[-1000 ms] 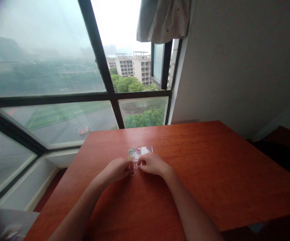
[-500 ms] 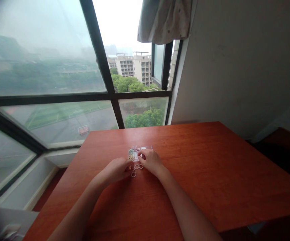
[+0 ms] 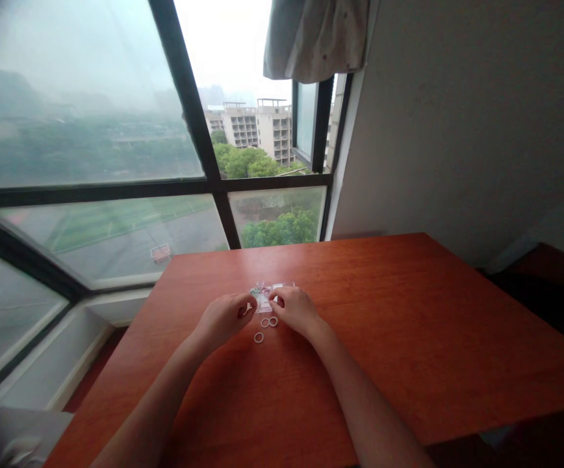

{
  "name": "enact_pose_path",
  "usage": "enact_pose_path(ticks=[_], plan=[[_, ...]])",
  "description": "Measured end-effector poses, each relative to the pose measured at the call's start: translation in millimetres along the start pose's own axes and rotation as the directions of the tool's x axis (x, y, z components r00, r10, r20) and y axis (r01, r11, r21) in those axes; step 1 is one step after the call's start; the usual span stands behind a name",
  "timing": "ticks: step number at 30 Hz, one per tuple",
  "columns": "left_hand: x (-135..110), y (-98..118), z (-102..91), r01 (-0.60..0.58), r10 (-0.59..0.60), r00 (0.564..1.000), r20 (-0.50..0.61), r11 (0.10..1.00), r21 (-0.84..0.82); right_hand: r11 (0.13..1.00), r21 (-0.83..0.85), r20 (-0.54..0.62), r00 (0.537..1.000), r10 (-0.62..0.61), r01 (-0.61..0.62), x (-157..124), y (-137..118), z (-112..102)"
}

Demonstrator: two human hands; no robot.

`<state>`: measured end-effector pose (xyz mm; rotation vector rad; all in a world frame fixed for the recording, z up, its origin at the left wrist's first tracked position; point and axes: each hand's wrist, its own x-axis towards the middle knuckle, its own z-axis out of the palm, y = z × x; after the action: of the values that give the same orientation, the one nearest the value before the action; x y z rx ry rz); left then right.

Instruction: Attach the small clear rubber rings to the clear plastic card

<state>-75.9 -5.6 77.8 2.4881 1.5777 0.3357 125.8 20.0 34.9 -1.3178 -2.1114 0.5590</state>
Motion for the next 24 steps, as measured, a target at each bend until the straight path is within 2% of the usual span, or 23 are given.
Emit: enact_pose_path(ticks=[10, 16, 24], plan=[[6.6, 4.4, 14.3, 0.033, -0.036, 0.992, -0.123, 0.999, -0.027, 1.000, -0.001, 0.034, 0.999, -0.016, 0.016, -1.8, -3.2, -3.5], [8.2, 4.3, 22.0, 0.018, -0.017, 0.995, -0.099, 1.000, 0.009, 0.999, -0.029, 0.022, 1.000, -0.018, 0.018, -1.0, -0.5, -9.5], [3.2, 2.8, 11.3, -0.056, 0.056, 0.998, -0.010, 0.998, -0.006, 1.000, 0.007, 0.052, 0.998, -0.024, 0.023, -3.4, 1.0, -11.3]])
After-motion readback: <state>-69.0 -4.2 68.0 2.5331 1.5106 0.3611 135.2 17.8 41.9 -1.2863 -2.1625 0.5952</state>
